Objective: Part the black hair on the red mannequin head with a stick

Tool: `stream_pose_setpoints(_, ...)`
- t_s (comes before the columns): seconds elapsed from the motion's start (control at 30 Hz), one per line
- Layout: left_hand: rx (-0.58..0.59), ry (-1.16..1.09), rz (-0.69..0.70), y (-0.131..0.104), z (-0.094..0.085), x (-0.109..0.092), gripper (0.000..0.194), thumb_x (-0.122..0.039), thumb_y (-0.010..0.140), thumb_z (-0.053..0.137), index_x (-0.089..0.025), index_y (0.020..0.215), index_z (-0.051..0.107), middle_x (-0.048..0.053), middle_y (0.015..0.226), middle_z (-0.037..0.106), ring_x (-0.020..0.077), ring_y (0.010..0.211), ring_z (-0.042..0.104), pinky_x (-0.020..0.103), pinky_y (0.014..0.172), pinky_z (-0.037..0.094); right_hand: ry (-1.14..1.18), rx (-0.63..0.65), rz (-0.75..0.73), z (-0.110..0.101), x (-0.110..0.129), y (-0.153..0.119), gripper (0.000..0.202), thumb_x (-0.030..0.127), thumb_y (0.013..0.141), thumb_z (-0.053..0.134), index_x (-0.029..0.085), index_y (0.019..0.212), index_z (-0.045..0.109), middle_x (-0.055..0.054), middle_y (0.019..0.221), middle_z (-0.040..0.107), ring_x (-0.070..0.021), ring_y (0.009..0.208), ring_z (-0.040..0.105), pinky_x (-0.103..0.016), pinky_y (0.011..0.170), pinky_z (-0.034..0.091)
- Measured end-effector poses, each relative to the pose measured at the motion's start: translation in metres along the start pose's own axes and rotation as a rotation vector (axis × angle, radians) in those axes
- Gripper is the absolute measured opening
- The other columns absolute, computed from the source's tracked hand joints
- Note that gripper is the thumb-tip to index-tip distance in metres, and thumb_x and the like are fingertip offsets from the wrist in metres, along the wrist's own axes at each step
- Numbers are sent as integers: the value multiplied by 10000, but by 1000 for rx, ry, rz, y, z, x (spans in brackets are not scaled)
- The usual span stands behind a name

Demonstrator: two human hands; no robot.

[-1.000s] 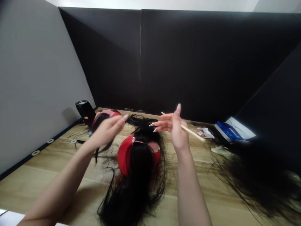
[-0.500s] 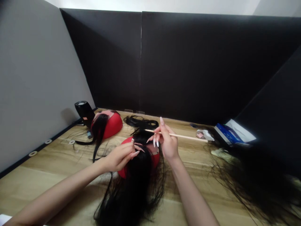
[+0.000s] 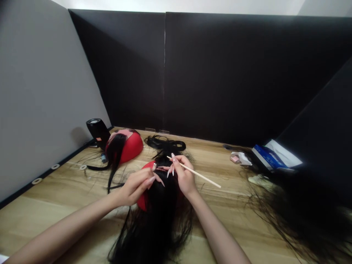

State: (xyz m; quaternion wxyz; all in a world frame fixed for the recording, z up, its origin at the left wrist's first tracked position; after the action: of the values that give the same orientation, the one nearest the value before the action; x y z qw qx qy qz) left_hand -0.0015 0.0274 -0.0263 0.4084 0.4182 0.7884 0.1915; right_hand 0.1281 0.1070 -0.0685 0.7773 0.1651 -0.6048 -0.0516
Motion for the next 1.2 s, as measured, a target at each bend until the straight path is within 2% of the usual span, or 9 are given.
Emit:
stream_pose_setpoints(0.17, -125, -36, -132, 4, -18, 12, 320, -261, 999, 328, -147, 844, 583, 20, 695, 502, 126, 666, 486, 254, 654, 401, 85, -39, 24, -8, -5, 3, 265, 459, 846, 639, 199, 811, 604, 64, 538, 532, -102, 479, 522, -366, 712, 605)
stream_pose_setpoints(0.3, -152, -13, -182, 16, -25, 18, 334, -291, 998, 347, -160, 728, 493, 12, 710, 469, 121, 674, 463, 259, 668, 388, 101, -83, 40, -9, -4, 4, 312, 494, 828, 645, 196, 770, 575, 78, 497, 489, -86, 412, 471, -291, 542, 578)
stream_pose_setpoints(0.47, -40, 14, -156, 28, -8, 18, 354, -312, 997, 335, -170, 701, 468, 8, 706, 462, 128, 675, 446, 264, 666, 379, 80, -188, 19, -17, 1, 2, 330, 509, 811, 654, 199, 762, 551, 87, 468, 473, -76, 359, 422, -226, 410, 493)
stream_pose_setpoints(0.63, 30, 70, -117, 18, 4, 21, 364, -323, 1000, 307, -167, 730, 497, 24, 717, 476, 143, 679, 435, 274, 653, 368, -30, -267, -105, -34, 14, 4, 290, 462, 826, 658, 182, 779, 604, 55, 535, 542, -106, 517, 575, -261, 626, 550)
stream_pose_setpoints(0.73, 30, 47, -97, 15, 4, 20, 361, -316, 997, 321, -163, 746, 531, 25, 707, 487, 145, 683, 440, 277, 664, 374, -25, -214, -124, -31, 20, 5, 235, 402, 822, 681, 180, 892, 645, 23, 654, 631, -136, 655, 653, -293, 735, 554)
stream_pose_setpoints(0.83, -52, -32, -172, 17, -6, 23, 383, -324, 1000, 334, -157, 729, 547, 19, 699, 492, 133, 677, 460, 269, 680, 387, 58, -138, -70, -20, 24, 4, 234, 382, 820, 692, 168, 905, 648, 2, 674, 666, -154, 651, 673, -330, 751, 574)
stream_pose_setpoints(0.93, -168, -92, -270, 20, -21, 29, 418, -353, 1004, 334, -148, 751, 597, 19, 713, 496, 126, 683, 476, 264, 707, 399, 89, -127, -21, -13, 24, 0, 284, 426, 810, 698, 154, 842, 627, 20, 561, 608, -147, 520, 632, -313, 619, 587)
stream_pose_setpoints(1.03, -251, -144, -272, 25, -32, 28, 425, -375, 999, 355, -154, 756, 624, 22, 718, 510, 124, 681, 488, 261, 714, 402, 90, -155, 0, -9, 17, -4, 349, 503, 809, 677, 177, 768, 557, 64, 494, 508, -109, 414, 541, -274, 491, 563)
stream_pose_setpoints(1.2, -287, -170, -298, 31, -28, 34, 444, -402, 994, 371, -159, 697, 595, 18, 688, 516, 129, 684, 520, 269, 715, 402, 43, -203, -38, -6, 1, -9, 384, 577, 844, 589, 215, 770, 482, 99, 500, 442, -76, 376, 444, -276, 480, 587)
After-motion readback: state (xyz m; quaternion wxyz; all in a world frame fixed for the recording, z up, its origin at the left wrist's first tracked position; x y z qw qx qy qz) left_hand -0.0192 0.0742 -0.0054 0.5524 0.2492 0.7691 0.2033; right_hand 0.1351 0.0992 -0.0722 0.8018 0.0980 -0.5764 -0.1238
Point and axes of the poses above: each hand's wrist, its own y-axis towards the middle knuckle, its own z-axis out of the palm, x = y × z, the point moved 9 cm from there along y, towards the middle knuckle
